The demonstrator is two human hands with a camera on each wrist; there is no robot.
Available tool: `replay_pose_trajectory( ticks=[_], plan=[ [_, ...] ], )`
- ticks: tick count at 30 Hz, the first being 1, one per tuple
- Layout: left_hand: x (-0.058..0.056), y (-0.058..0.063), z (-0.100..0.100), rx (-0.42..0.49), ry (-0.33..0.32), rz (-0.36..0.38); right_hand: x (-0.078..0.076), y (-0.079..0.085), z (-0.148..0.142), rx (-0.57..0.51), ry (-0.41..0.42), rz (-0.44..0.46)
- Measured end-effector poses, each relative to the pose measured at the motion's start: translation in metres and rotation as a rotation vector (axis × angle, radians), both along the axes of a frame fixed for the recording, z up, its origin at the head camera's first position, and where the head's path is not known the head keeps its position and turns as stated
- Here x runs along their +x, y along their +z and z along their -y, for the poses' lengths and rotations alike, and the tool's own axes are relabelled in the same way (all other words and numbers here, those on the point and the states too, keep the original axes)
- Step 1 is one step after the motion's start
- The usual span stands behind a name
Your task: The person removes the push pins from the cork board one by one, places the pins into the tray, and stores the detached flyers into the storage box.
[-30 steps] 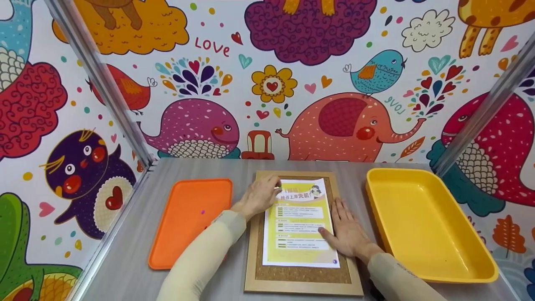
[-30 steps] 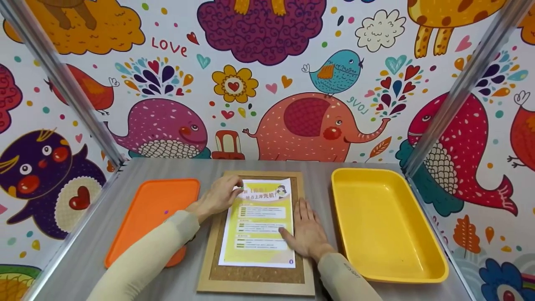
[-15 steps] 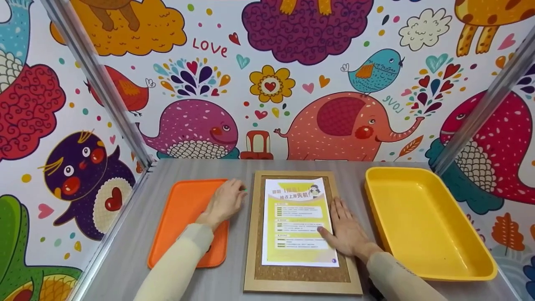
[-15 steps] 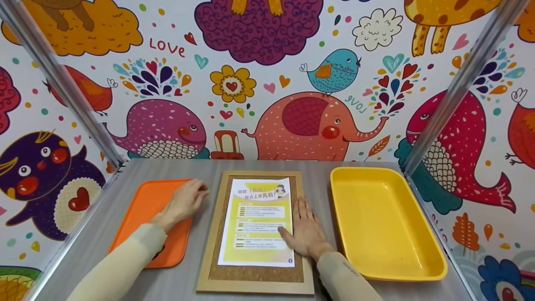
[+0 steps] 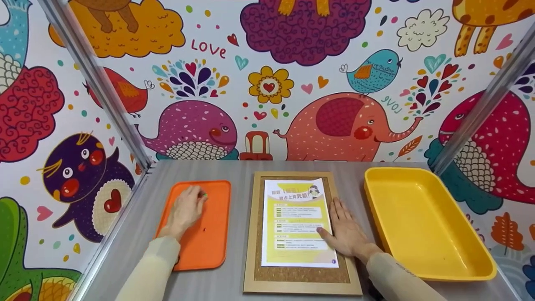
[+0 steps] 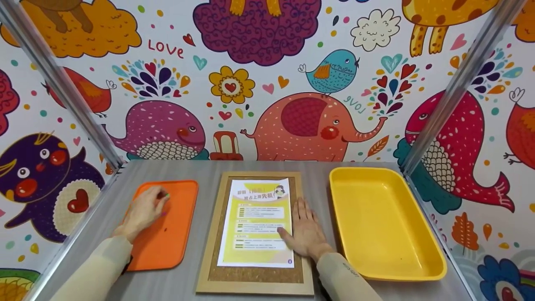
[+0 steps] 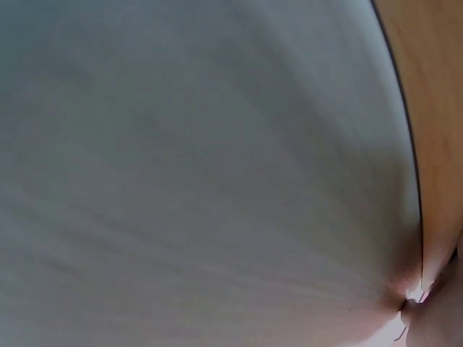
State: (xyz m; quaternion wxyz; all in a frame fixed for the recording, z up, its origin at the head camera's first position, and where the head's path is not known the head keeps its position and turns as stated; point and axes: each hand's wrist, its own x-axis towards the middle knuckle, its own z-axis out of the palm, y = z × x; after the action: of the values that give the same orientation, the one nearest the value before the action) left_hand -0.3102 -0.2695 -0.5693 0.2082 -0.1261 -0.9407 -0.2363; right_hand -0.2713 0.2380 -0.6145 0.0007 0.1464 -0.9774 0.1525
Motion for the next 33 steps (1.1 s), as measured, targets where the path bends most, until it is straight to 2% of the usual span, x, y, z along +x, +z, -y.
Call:
replay_pose_trajectory(
  ticks=[4, 7, 14, 26, 33],
  plan=[
    [0.005, -0.006, 0.018, -0.01, 0.049, -0.009, 0.0, 0.0, 0.0, 0.001, 0.002, 0.003],
    [0.008, -0.008, 0.026, -0.018, 0.084, 0.01, -0.001, 0.0, 0.0, 0.001, 0.004, -0.002],
    [0.016, -0.01, 0.035, -0.076, 0.17, 0.139, -0.001, 0.0, 0.0, 0.007, 0.006, 0.004],
    [0.018, -0.014, 0.042, -0.097, 0.178, 0.248, 0.0, -0.001, -0.001, -0.006, 0.012, -0.02],
    [0.021, -0.016, 0.042, -0.121, 0.181, 0.287, 0.0, -0.004, -0.002, -0.016, 0.006, -0.03]
  ],
)
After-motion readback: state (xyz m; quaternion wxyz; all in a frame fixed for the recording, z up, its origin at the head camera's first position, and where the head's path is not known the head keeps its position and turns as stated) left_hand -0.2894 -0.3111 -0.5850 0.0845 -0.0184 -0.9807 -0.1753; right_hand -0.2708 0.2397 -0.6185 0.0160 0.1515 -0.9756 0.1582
